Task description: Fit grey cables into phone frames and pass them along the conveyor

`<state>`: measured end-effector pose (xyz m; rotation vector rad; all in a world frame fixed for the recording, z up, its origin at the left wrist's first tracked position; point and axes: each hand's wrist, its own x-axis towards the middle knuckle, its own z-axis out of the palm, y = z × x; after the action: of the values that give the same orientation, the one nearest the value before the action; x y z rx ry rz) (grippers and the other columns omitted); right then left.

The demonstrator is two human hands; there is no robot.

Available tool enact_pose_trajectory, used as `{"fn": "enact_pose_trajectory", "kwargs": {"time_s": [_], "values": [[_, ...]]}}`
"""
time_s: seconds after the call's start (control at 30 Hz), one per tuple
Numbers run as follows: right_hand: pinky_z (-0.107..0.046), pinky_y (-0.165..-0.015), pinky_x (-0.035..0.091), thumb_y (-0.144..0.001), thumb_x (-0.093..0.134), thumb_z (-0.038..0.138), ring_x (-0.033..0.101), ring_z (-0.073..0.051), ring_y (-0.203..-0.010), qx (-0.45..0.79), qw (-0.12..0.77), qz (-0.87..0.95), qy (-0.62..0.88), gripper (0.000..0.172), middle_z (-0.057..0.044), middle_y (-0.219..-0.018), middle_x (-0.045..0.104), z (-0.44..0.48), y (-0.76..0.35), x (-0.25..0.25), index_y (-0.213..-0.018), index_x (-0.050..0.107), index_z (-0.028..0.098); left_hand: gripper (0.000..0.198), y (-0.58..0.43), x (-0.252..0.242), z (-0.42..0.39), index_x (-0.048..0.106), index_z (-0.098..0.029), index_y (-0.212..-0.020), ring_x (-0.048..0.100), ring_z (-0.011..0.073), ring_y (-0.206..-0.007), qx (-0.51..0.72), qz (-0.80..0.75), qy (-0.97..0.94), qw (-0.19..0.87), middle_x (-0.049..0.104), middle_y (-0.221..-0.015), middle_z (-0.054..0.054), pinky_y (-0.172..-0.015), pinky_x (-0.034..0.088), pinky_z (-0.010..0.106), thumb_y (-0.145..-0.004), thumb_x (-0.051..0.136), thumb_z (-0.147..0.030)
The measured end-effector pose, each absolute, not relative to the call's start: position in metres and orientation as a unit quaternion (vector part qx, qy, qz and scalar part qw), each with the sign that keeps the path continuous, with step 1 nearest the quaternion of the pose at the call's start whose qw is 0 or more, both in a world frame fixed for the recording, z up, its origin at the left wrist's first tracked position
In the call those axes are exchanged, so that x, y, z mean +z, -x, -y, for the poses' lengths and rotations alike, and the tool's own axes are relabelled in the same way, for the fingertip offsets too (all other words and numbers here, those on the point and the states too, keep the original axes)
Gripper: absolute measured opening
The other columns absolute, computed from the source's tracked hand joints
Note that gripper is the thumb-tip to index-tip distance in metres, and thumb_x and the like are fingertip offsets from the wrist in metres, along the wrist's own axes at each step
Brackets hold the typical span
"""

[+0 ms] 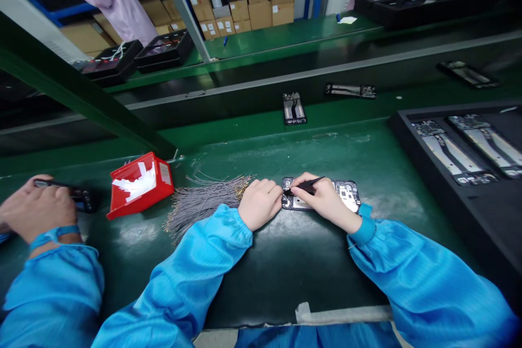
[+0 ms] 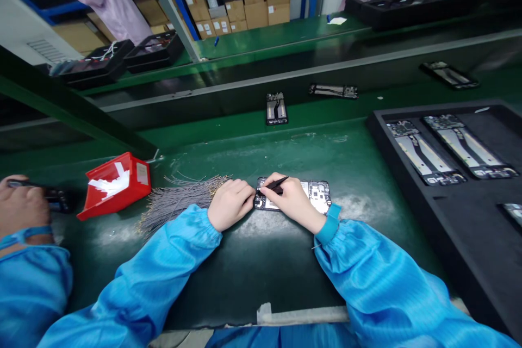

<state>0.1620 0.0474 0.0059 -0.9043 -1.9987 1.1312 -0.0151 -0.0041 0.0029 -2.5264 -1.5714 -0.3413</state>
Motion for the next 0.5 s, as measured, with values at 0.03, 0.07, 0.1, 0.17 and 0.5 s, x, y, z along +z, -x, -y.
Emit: {"fn": "enact_pose_trajectory", "kwargs": {"time_s": [0.03,0.07,0.1,0.17,0.5], "values": [[-0.025,-0.069,0.045,-0.08,0.055,0.022,0.059,-0.014,-0.076,0.432,0.329,0.766,0.345,0.007,-0.001,-0.079,0.064,-0.0474,-0.1619,0.006,-0.078,0.061,0.019,0.019,0.0151,0.0029,0.0041,0.055,-0.017,-0.074,0.045,0.0162,-0.069,-0.113,0.523,0.841,0.073,0.053,-0.07,0.002,-0.062,0.031,0.03,-0.086,0.041,-0.023],[-0.025,-0.069,0.045,-0.08,0.055,0.022,0.059,-0.014,-0.076,0.43,0.328,0.768,0.344,0.007,-0.001,-0.079,0.064,-0.0473,-0.1617,0.0061,-0.078,0.061,0.019,0.019,0.0151,0.003,0.0042,0.055,-0.017,-0.074,0.045,0.0162,-0.069,-0.113,0.524,0.841,0.073,0.053,-0.07,0.001,-0.062,0.031,0.03,-0.086,0.041,-0.022],[-0.026,-0.069,0.045,-0.08,0.055,0.021,0.059,-0.014,-0.076,0.428,0.327,0.77,0.342,0.007,-0.001,-0.079,0.063,-0.0471,-0.1616,0.0061,-0.078,0.061,0.019,0.018,0.0151,0.003,0.0042,0.055,-0.017,-0.074,0.045,0.0161,-0.069,-0.113,0.524,0.841,0.073,0.053,-0.07,0.001,-0.062,0.031,0.03,-0.085,0.042,-0.022],[-0.026,-0.07,0.045,-0.08,0.054,0.019,0.059,-0.014,-0.076,0.416,0.328,0.78,0.333,0.006,-0.001,-0.079,0.063,-0.0461,-0.1614,0.0058,-0.079,0.06,0.018,0.018,0.015,0.003,0.0043,0.054,-0.017,-0.073,0.045,0.0159,-0.069,-0.115,0.524,0.841,0.073,0.053,-0.069,0.001,-0.062,0.031,0.029,-0.085,0.042,-0.022],[-0.028,-0.066,0.043,-0.083,0.046,0.015,0.053,-0.016,-0.072,0.305,0.311,0.871,0.229,0.008,-0.005,-0.077,0.057,-0.0395,-0.1597,0.0072,-0.082,0.053,0.017,0.018,0.0126,0.0048,0.0033,0.054,-0.017,-0.073,0.046,0.016,-0.07,-0.092,0.526,0.844,0.054,0.053,-0.07,0.002,-0.063,0.032,0.03,-0.085,0.042,-0.022]]}}
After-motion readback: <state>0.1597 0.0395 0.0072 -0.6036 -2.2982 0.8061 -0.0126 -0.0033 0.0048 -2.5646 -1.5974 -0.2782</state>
